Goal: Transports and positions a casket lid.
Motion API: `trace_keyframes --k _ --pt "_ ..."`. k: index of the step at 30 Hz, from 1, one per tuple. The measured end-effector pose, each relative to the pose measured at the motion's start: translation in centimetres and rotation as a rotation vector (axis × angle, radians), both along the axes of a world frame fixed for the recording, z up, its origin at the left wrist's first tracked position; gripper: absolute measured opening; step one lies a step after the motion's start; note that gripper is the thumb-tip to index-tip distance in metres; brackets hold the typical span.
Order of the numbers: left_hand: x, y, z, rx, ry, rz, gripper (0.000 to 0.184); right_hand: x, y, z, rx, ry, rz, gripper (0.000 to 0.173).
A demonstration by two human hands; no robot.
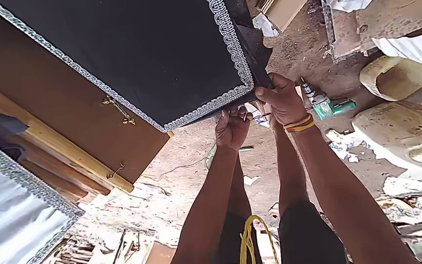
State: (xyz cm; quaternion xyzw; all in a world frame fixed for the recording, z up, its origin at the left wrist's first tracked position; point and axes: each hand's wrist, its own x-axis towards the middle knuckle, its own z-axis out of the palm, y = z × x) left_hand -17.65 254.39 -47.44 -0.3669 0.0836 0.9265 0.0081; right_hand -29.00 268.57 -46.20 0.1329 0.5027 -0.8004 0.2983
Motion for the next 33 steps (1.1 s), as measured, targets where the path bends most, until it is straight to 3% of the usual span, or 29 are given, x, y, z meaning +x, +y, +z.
trace_keyframes --k 4,9,15,23,26,28,30,33 --pt "0.0 0.4 -0.1 0.025 0.035 0.016 0.021 1.7 -0.7 -0.4 -0.146 -0.092 -0.192 0.008" --pt "0.0 0.7 0.3 0.020 0.040 0.018 0.032 2.6 -2.4 -0.5 0.092 0.084 -0.171 0.004" --pt "-0.1 0.8 0.0 -0.005 0.048 -0.036 0.029 2.5 -2.3 -1.5 0.034 0.057 -0.238 0.002" --pt "-1.2 0.5 -3.0 -0.157 -0.259 -0.031 0.007 1.8 -2.8 -3.5 0.004 -0.115 -0.376 0.006" --pt "-2.1 0.5 -2.2 -0.213 -0.399 -0.104 0.025 1.2 -2.2 -4.4 0.005 -0.244 -0.425 0.009" --pt "-2.6 0.4 -1.3 -0.256 -0.622 -0.185 0.022 0.8 -1.4 -5.0 0.223 -0.274 -0.372 0.012" --pt "-2.7 0.0 -0.4 -0.295 -0.825 -0.310 0.031 0.8 0.0 -5.8 0.574 -0.224 -0.202 0.013" --pt "-1.5 -0.8 1.9 -0.408 -0.829 -0.601 0.036 0.5 1.2 -5.3 0.867 -0.198 -0.137 0.044"
